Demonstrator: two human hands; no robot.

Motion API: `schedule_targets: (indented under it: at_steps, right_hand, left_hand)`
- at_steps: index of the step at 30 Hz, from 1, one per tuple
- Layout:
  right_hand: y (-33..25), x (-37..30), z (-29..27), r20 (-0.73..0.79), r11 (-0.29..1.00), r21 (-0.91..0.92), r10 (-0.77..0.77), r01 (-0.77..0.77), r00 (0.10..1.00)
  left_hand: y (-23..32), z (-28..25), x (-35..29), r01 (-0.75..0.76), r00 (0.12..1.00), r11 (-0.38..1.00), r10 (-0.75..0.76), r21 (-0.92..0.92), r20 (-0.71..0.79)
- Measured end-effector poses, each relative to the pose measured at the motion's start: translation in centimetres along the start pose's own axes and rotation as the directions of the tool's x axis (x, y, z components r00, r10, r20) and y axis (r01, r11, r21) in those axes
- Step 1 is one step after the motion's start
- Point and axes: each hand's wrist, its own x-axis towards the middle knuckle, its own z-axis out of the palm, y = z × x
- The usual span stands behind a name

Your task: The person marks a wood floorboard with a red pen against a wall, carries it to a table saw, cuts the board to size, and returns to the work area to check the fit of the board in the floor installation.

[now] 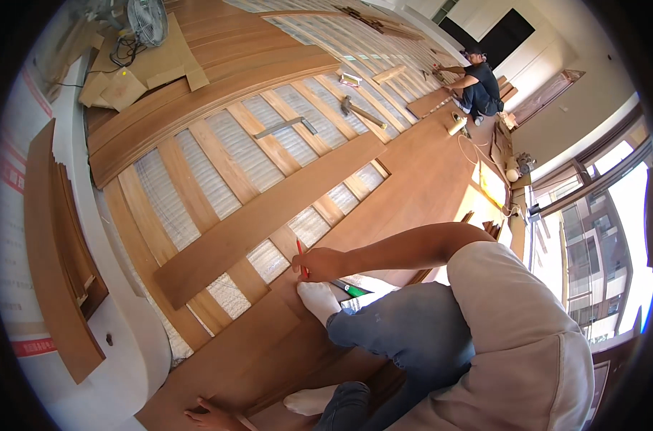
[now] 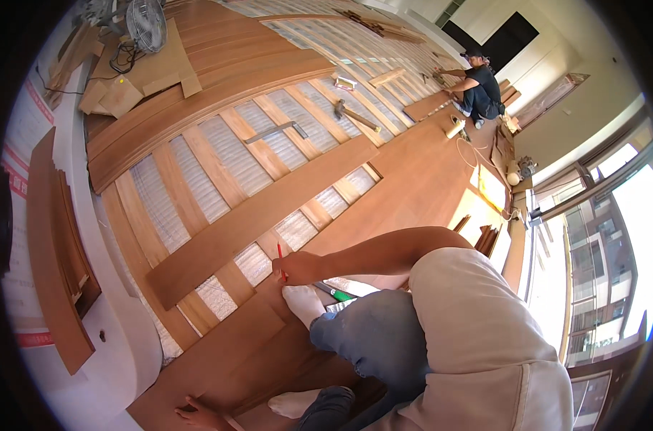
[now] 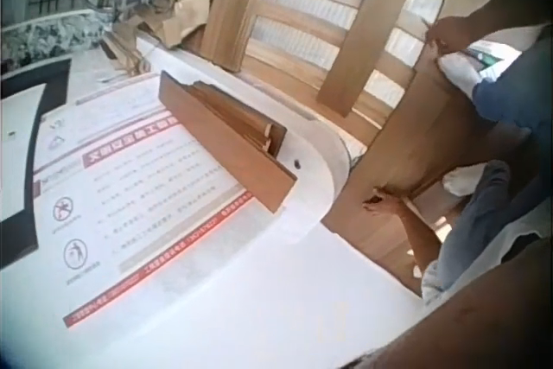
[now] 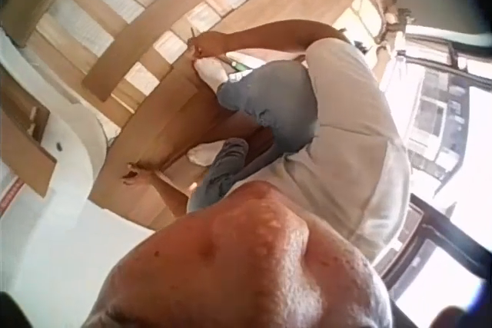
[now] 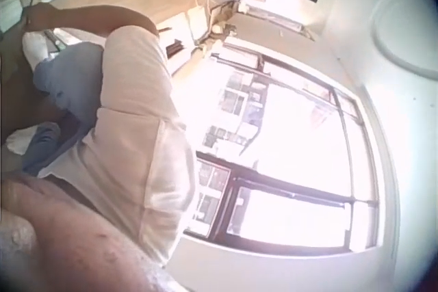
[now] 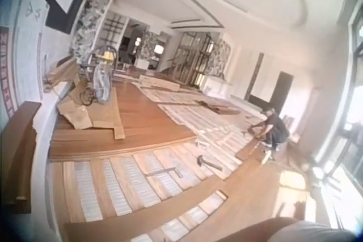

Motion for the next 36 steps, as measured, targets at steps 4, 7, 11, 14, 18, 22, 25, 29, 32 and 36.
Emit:
schedule_targets:
  at_steps: [4,7,11,14,18,22,25,29,32,36]
  right_hand:
    - [-2.6,-3.2,-4.1,0.025,0.994,-0.061,0.088,-0.086,0.996]
    - [-3.3,-5.6,-6.9,0.009,0.959,0.1,0.265,-0.264,0.964]
    - [-3.6,-9.4,-11.1,-0.029,0.91,0.061,0.412,-0.41,0.911]
    - [-1.7,-8.5,-13.4,-0.125,0.971,-0.036,0.23,-0.236,0.965]
    - [-9.8,-4.2,-16.7,0.027,0.979,0.105,0.175,-0.177,0.984]
    - [-6.1,-8.0,-16.0,0.063,0.915,0.175,0.359,-0.364,0.931]
    - [-11.3,-3.6,-12.7,0.058,0.915,0.271,0.296,-0.3,0.953]
    - [-18.8,2.7,-3.0,0.208,0.908,0.391,0.068,-0.147,0.976]
    - [-23.4,6.6,3.6,0.27,0.921,0.386,-0.056,-0.055,0.961]
    - [-27.8,12.3,12.0,0.126,0.89,0.439,-0.199,0.125,0.972]
  left_hand:
    - [-1.2,0.6,1.6,-0.076,0.995,0.899,0.043,-0.431,-0.086]
    - [0.5,-0.3,1.3,0.029,0.999,0.962,-0.035,-0.271,-0.017]
    - [3.7,-1.4,-0.1,0.121,0.991,0.965,-0.104,-0.23,0.087]
    - [1.7,1.4,0.7,0.099,0.995,0.994,-0.099,-0.046,-0.002]
    - [-1.3,1.0,2.2,0.107,0.984,0.99,-0.118,-0.094,-0.13]
    - [5.2,2.6,1.4,-0.064,0.995,0.997,0.061,-0.031,-0.08]
    - [2.1,2.8,3.0,0.0,0.996,1.0,0.002,0.016,-0.088]
    - [-1.8,1.6,2.4,0.077,0.991,0.997,-0.073,0.029,-0.112]
    - [-1.7,2.0,1.5,0.07,0.983,0.997,-0.065,0.026,-0.174]
    - [0.3,2.6,1.3,0.075,0.987,0.997,-0.071,0.028,-0.141]
